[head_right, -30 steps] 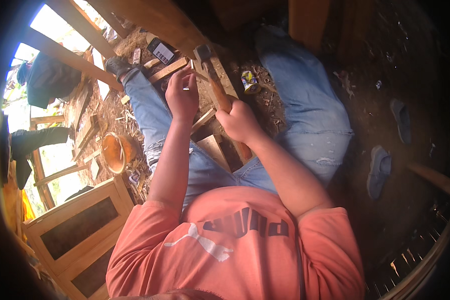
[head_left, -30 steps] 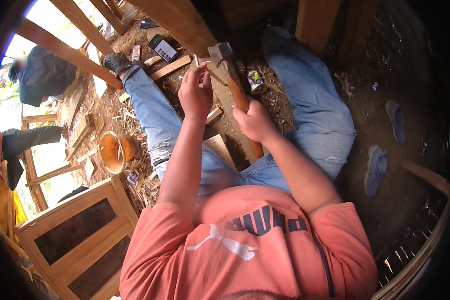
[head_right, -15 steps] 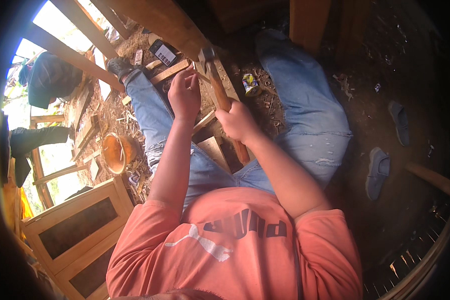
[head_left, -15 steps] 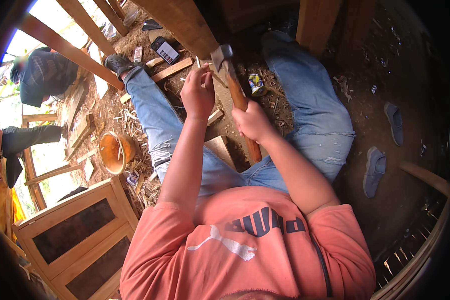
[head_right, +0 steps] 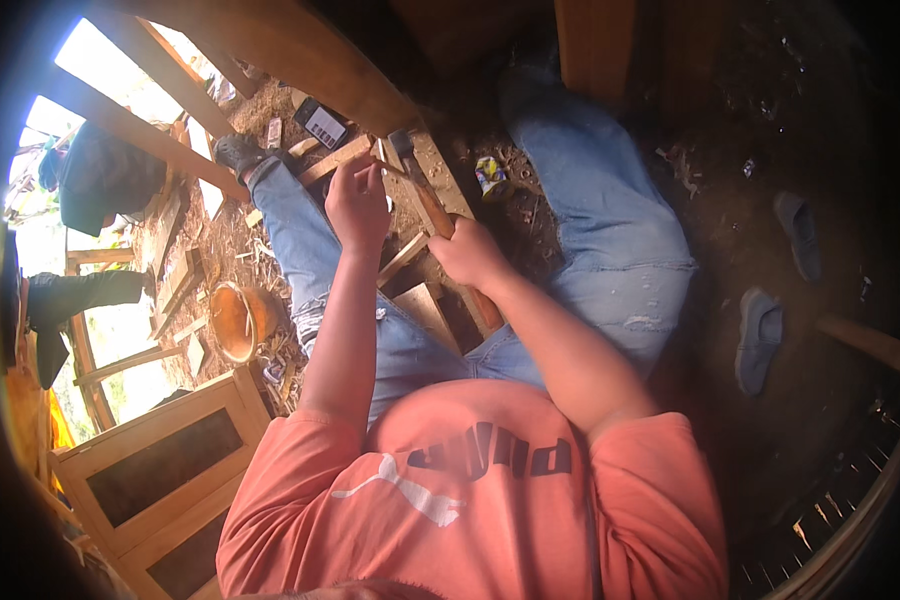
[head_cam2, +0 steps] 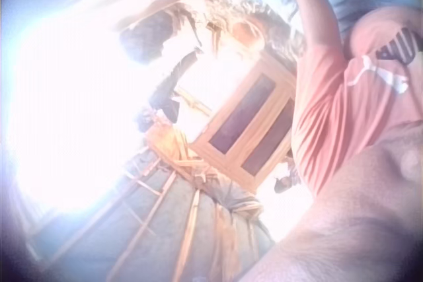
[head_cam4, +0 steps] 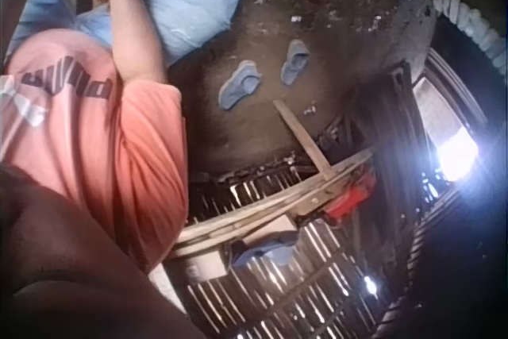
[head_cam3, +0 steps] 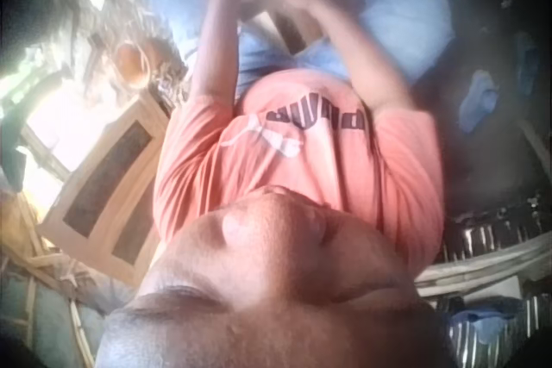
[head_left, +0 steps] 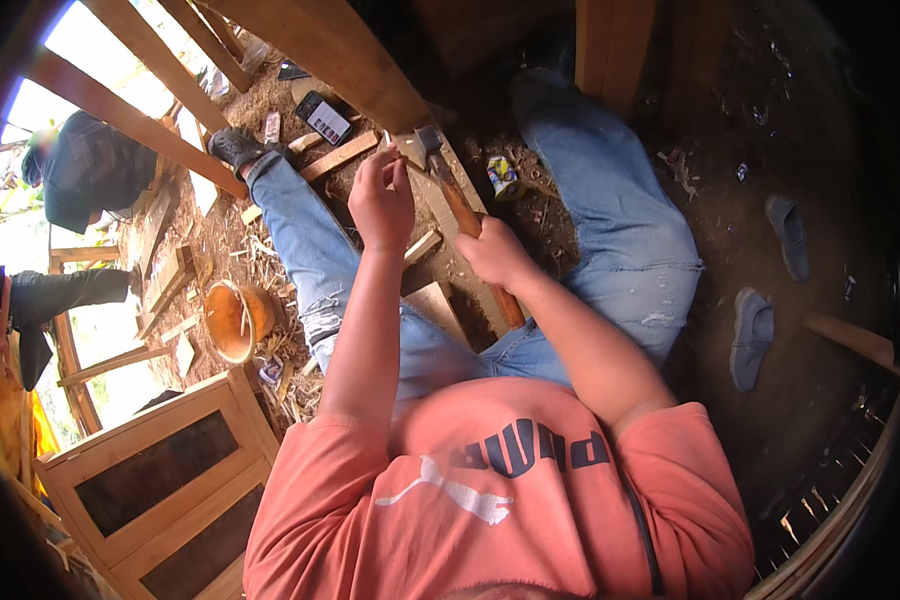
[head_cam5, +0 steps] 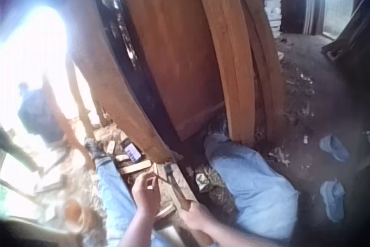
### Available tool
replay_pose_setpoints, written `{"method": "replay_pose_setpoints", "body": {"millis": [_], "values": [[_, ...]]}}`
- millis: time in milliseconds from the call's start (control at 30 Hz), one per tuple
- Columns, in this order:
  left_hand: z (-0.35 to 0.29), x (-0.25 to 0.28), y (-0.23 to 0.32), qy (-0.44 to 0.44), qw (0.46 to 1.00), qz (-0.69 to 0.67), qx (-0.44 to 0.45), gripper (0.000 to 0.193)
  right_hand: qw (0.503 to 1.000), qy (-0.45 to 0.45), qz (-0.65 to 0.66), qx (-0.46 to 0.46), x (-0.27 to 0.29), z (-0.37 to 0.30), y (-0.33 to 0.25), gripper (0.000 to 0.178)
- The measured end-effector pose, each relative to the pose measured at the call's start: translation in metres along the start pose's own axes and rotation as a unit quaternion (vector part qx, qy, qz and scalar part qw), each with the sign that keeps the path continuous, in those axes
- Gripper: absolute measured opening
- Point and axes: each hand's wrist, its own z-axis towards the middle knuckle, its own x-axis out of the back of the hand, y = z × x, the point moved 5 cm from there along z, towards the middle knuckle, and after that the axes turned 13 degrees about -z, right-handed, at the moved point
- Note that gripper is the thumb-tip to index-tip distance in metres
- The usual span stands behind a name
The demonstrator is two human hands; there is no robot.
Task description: The person sits on the ground and uses a hammer to drive nails into a wooden frame. They repeatedly position nails and strike them to secure the wood pieces together.
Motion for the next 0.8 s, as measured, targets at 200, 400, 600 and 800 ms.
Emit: {"method": "replay_pose_setpoints", "body": {"millis": [200,400,600,800], "values": [[0.003,0.002,-0.007,-0.005,1.0,-0.001,0.003,0.019,1.0,-0.002,0.012,0.015,0.003,-0.003,-0.01,0.04],[0.004,0.005,-0.015,-0.003,1.0,-0.012,0.019,0.019,1.0,0.001,0.004,0.005,-0.012,0.008,0.013,0.04],[0.004,0.007,-0.007,-0.009,1.0,0.009,0.017,0.018,0.996,0.014,0.025,0.083,0.01,-0.014,-0.035,0.042],[0.004,0.009,-0.013,-0.007,1.0,-0.01,0.028,0.016,1.0,0.016,-0.004,-0.013,-0.012,-0.003,0.017,0.041]]}}
